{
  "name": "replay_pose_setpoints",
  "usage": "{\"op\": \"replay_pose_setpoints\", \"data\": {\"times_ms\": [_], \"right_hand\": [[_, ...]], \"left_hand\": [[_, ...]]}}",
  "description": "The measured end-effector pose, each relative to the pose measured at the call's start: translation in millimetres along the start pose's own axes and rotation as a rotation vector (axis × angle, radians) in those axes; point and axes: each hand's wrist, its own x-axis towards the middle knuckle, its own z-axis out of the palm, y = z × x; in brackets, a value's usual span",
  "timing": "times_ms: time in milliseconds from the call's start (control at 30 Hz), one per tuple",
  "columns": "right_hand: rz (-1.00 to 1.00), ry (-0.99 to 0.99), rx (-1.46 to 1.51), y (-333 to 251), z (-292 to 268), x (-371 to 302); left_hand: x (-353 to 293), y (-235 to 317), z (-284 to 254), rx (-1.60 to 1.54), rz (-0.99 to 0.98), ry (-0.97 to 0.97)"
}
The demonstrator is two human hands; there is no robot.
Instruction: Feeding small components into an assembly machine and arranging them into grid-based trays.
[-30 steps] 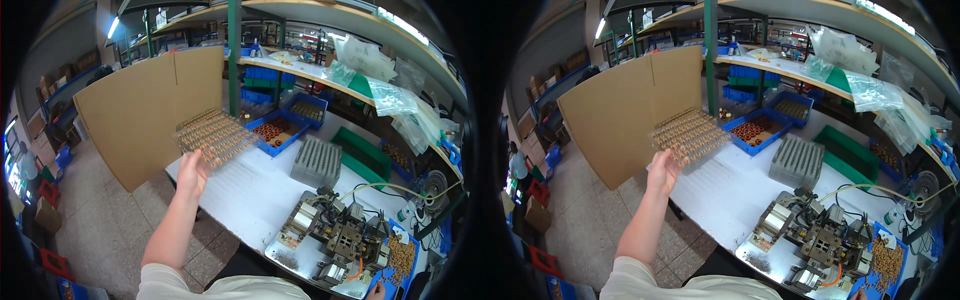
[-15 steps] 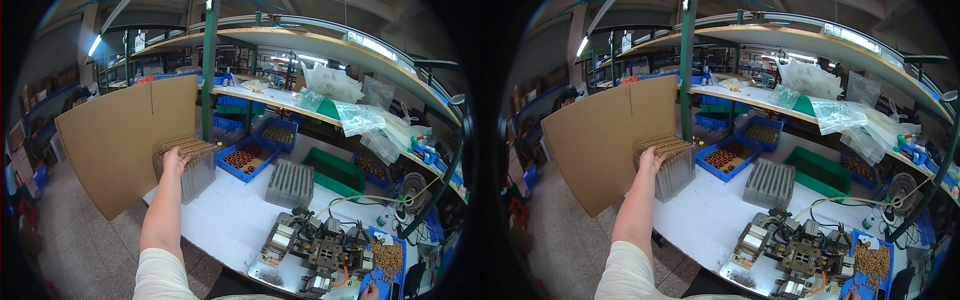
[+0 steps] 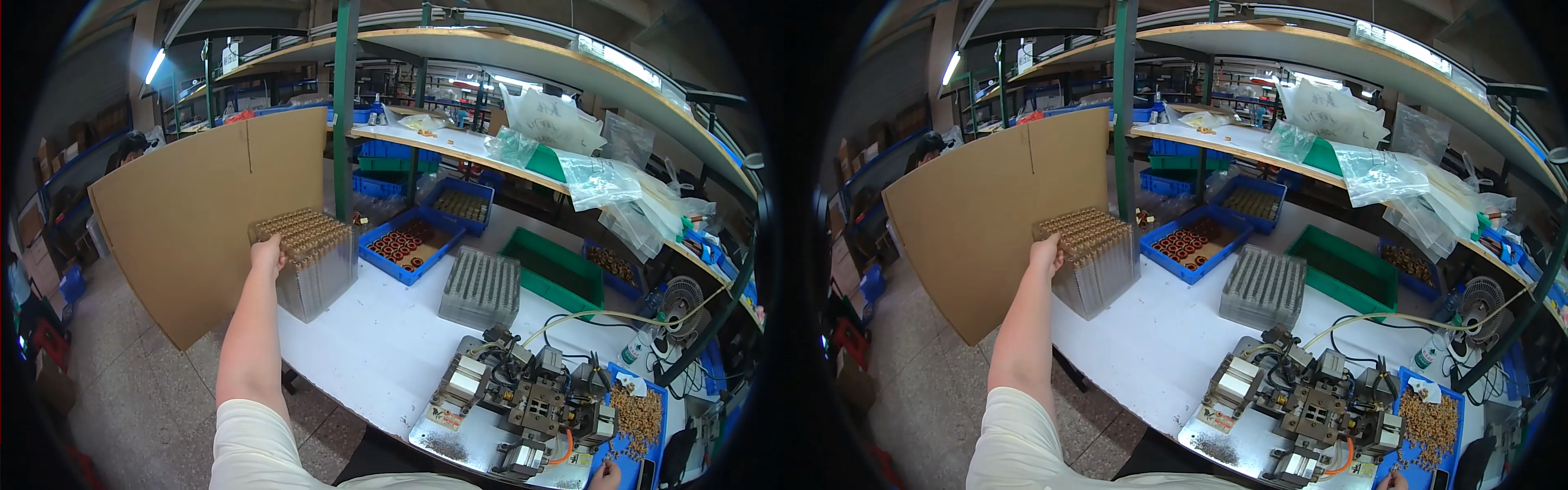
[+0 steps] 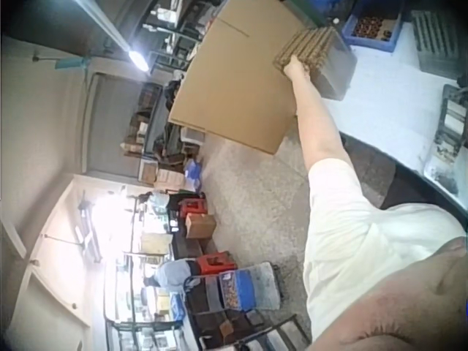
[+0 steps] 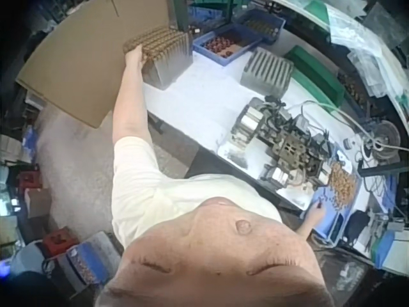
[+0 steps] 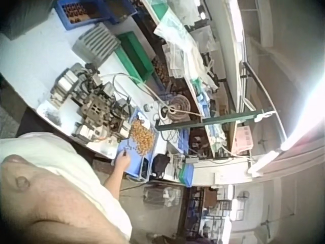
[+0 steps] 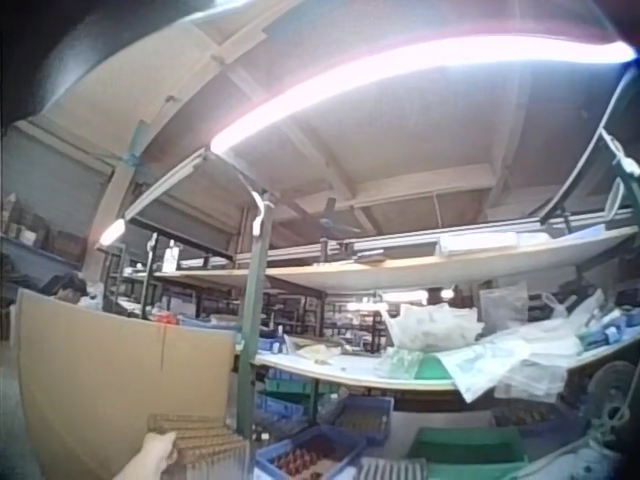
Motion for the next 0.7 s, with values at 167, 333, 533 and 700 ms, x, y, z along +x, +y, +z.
{"op": "replay_pose_setpoints", "data": {"times_ms": [167,333,533,700], "right_hand": [[0.008,0.009,0.025,3.3,1.3,0.2],[-0.034,0.051,0.027,16.9,12.6,-0.3],[-0.100,0.203,0.116,-46.1,-33.1,-33.3],[-0.081,0.217,0.072,-119.2,-67.0,-30.9]], "left_hand": [[3.6,-3.0,-15.9,0.617,0.131,0.097],[-0.3,-5.9,-27.8,0.924,0.137,0.058],[-46.6,4.1,-0.3,0.977,0.404,0.291],[-97.2,-26.1,4.9,0.542,1.205,0.142]]}}
